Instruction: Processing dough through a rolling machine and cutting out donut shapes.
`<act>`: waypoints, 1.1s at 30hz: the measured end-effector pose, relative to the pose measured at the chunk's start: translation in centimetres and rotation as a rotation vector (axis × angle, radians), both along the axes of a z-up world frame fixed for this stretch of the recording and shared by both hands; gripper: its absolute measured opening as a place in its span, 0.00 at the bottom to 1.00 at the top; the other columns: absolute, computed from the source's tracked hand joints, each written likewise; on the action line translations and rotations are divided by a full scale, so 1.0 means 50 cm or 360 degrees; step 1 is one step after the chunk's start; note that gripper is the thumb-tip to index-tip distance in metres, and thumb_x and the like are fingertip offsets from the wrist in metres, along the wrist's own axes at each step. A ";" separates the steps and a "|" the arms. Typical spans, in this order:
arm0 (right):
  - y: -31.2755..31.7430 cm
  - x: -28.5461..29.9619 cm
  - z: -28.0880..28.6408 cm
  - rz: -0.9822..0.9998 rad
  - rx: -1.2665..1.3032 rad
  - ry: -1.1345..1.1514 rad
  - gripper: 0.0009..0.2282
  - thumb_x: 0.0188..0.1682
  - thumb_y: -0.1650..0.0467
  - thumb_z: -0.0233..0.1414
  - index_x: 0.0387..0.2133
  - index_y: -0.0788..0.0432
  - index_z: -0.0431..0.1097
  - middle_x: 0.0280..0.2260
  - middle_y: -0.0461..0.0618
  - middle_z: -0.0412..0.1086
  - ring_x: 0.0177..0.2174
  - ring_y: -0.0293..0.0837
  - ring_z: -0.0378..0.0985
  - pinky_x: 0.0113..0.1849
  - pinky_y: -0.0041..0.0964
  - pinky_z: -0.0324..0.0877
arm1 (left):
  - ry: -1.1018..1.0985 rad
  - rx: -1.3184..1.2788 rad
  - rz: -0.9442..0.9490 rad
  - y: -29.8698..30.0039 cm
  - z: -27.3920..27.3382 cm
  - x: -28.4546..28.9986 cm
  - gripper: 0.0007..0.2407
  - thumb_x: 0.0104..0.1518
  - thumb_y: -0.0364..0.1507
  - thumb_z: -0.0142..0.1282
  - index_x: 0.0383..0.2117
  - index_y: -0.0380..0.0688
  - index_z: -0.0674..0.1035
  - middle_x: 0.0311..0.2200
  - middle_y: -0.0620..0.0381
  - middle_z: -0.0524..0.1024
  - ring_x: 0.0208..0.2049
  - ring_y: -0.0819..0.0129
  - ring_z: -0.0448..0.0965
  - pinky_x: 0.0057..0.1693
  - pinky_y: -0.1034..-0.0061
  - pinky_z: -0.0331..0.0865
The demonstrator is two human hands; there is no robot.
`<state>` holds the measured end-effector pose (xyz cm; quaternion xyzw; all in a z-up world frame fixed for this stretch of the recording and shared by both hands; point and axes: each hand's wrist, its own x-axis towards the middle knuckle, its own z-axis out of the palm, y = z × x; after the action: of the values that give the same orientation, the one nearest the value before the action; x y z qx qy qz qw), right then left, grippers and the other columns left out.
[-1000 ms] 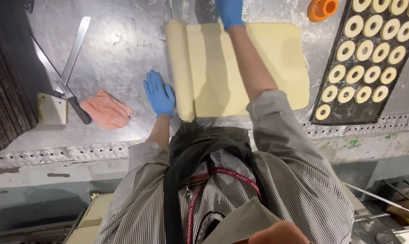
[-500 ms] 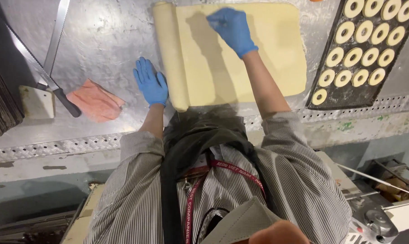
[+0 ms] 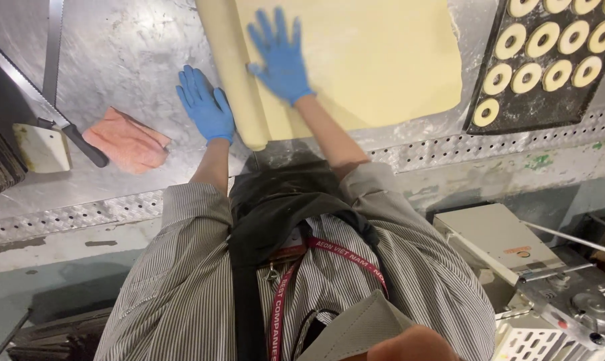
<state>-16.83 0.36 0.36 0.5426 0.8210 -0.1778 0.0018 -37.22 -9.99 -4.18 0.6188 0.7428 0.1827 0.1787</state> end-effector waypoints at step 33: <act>0.004 0.584 -0.208 -0.1315 0.0416 -0.0036 0.38 0.61 0.54 0.54 0.70 0.69 0.42 0.71 0.68 0.36 0.71 0.66 0.34 0.69 0.58 0.30 | 0.0163 0.0040 0.0010 -0.008 -0.019 0.000 0.24 0.69 0.35 0.42 0.70 0.38 0.61 0.74 0.43 0.52 0.75 0.44 0.47 0.77 0.50 0.38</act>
<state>12.38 0.54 -10.04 0.8233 0.5503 -0.0522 -0.1293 -37.24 -10.39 -5.14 0.6271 0.7506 0.1608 0.1320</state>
